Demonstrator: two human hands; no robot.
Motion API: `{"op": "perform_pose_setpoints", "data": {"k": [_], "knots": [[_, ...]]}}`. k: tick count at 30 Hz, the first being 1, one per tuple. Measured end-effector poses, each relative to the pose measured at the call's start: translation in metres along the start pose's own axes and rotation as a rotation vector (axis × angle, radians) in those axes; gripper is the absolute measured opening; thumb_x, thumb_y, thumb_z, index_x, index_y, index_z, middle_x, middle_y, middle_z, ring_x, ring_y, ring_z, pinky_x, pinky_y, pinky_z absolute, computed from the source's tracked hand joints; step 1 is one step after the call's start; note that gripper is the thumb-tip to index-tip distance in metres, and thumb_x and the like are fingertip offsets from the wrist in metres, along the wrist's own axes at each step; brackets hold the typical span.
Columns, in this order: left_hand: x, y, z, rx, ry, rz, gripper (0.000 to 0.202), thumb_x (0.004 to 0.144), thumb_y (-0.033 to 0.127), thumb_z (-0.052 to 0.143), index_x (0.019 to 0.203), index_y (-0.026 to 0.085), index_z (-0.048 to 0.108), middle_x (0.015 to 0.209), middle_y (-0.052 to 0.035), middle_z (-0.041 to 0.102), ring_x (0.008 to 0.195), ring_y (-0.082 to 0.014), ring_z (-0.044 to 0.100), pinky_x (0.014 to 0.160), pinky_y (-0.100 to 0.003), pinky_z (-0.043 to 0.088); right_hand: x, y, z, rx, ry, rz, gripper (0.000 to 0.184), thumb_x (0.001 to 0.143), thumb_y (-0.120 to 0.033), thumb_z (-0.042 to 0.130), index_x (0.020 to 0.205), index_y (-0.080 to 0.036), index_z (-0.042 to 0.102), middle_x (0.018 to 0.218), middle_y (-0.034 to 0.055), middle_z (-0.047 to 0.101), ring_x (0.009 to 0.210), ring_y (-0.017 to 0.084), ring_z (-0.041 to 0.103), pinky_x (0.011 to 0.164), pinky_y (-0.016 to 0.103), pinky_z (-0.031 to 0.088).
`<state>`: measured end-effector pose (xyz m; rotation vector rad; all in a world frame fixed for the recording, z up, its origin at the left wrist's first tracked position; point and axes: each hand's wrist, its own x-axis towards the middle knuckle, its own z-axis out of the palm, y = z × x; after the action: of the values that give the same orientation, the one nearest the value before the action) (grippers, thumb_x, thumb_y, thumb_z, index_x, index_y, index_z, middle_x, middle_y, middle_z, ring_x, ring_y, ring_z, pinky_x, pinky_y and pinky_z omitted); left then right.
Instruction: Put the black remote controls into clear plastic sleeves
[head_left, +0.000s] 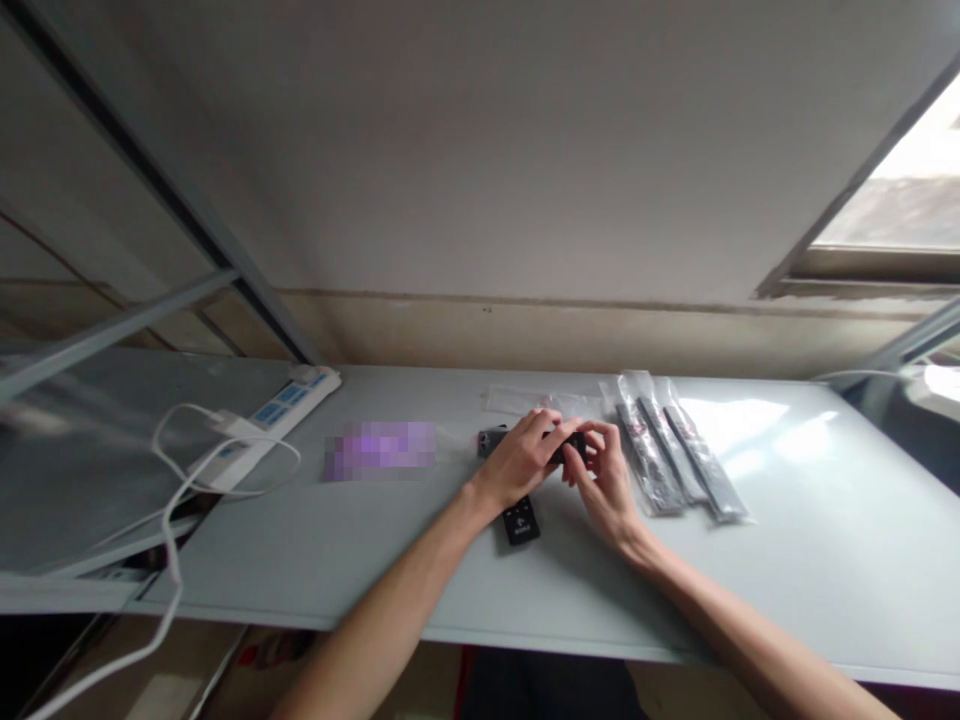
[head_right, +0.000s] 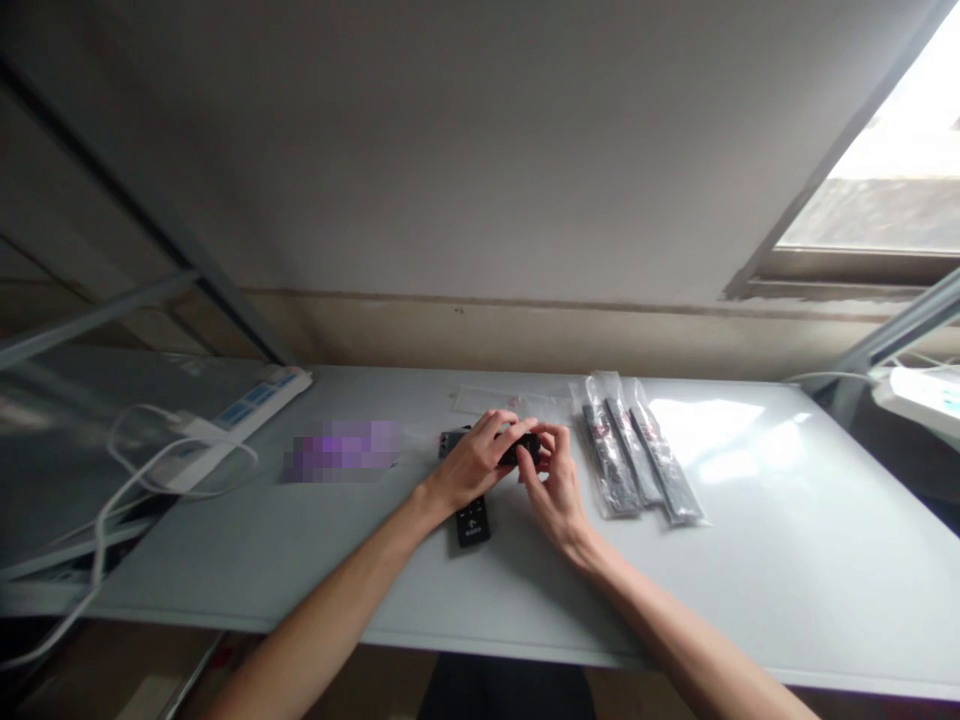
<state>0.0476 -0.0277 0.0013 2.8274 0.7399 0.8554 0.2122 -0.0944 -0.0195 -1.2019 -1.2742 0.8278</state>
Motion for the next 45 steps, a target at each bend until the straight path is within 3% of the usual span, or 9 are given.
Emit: {"op": "perform_pose_setpoints", "data": {"k": [6,10,13,20,23,28,34,42,45], "knots": [[-0.001,-0.013,-0.018,0.133,0.039,-0.108,0.094,0.092,0.031,0.077,0.166,0.026,0.019,0.151,-0.0161,0.050,0.148,-0.0354,0.045,0.128,-0.057,0.033,0.018,-0.005,-0.019,0.143,0.208,0.013,0.038,0.098,-0.049,0.069,0.115,-0.029,0.042,0.079,-0.0065,0.060,0.052,0.011,0.057,0.050,0.024,0.046],[-0.005,-0.023,-0.018,0.216,0.069,-0.205,0.082,0.092,0.017,0.072,0.161,0.019,0.028,0.155,-0.0174,0.049,0.154,-0.0349,0.037,0.131,-0.056,0.028,0.027,-0.008,-0.034,0.190,0.275,0.000,0.041,0.095,-0.049,0.073,0.109,-0.029,0.040,0.069,-0.0103,0.059,0.045,0.010,0.053,0.047,0.022,0.043],[-0.007,-0.023,-0.017,0.237,0.054,-0.289,0.065,0.088,0.010,0.070,0.147,0.017,0.045,0.141,-0.0146,0.061,0.141,-0.0345,0.051,0.121,-0.053,0.042,0.028,-0.009,-0.036,0.195,0.280,-0.018,0.040,0.095,-0.049,0.073,0.104,-0.029,0.039,0.069,-0.0105,0.058,0.045,0.010,0.054,0.045,0.022,0.042],[-0.005,-0.013,-0.019,0.230,-0.036,-0.364,0.021,0.090,0.008,0.066,0.106,0.020,0.061,0.106,-0.0065,0.072,0.100,-0.0260,0.069,0.088,-0.039,0.055,0.019,-0.009,-0.021,0.222,0.201,-0.041,0.032,0.098,-0.048,0.070,0.102,-0.029,0.044,0.075,-0.0083,0.056,0.052,0.012,0.057,0.047,0.025,0.046],[-0.005,-0.011,-0.019,0.254,-0.022,-0.337,0.017,0.092,0.009,0.066,0.103,0.020,0.061,0.103,-0.0055,0.072,0.097,-0.0253,0.069,0.084,-0.038,0.054,0.012,-0.007,-0.016,0.145,0.137,-0.042,0.022,0.103,-0.048,0.064,0.109,-0.027,0.057,0.080,-0.0041,0.057,0.061,0.013,0.055,0.053,0.027,0.046],[-0.005,-0.008,-0.020,0.267,-0.011,-0.279,0.013,0.094,0.010,0.066,0.103,0.019,0.062,0.102,-0.0055,0.072,0.097,-0.0254,0.069,0.084,-0.038,0.054,0.005,-0.007,-0.016,0.005,-0.010,-0.013,0.036,0.106,-0.049,0.057,0.128,-0.024,0.071,0.073,-0.0024,0.053,0.065,0.015,0.049,0.060,0.029,0.043],[-0.005,-0.009,-0.022,0.275,-0.011,-0.245,0.013,0.095,0.008,0.064,0.104,0.019,0.062,0.104,-0.0063,0.072,0.098,-0.0248,0.070,0.085,-0.038,0.055,0.007,-0.013,-0.015,0.055,-0.177,0.024,0.039,0.103,-0.051,0.061,0.120,-0.021,0.077,0.067,-0.0026,0.052,0.060,0.014,0.046,0.056,0.028,0.042],[-0.005,-0.010,-0.015,0.230,-0.052,-0.297,0.042,0.094,0.016,0.070,0.133,0.021,0.056,0.116,-0.0074,0.071,0.108,-0.0272,0.070,0.090,-0.040,0.057,0.024,-0.013,-0.032,0.100,0.050,-0.094,0.026,0.099,-0.043,0.068,0.096,-0.022,0.082,0.095,0.0066,0.069,0.081,0.019,0.065,0.061,0.030,0.054],[-0.005,-0.009,-0.014,0.193,-0.078,-0.375,0.041,0.093,0.014,0.069,0.132,0.023,0.057,0.119,-0.0066,0.071,0.107,-0.0259,0.071,0.089,-0.038,0.058,0.030,-0.009,-0.038,0.166,0.177,-0.076,0.026,0.099,-0.046,0.065,0.104,-0.024,0.077,0.102,0.0064,0.070,0.085,0.020,0.068,0.059,0.029,0.056]]}}
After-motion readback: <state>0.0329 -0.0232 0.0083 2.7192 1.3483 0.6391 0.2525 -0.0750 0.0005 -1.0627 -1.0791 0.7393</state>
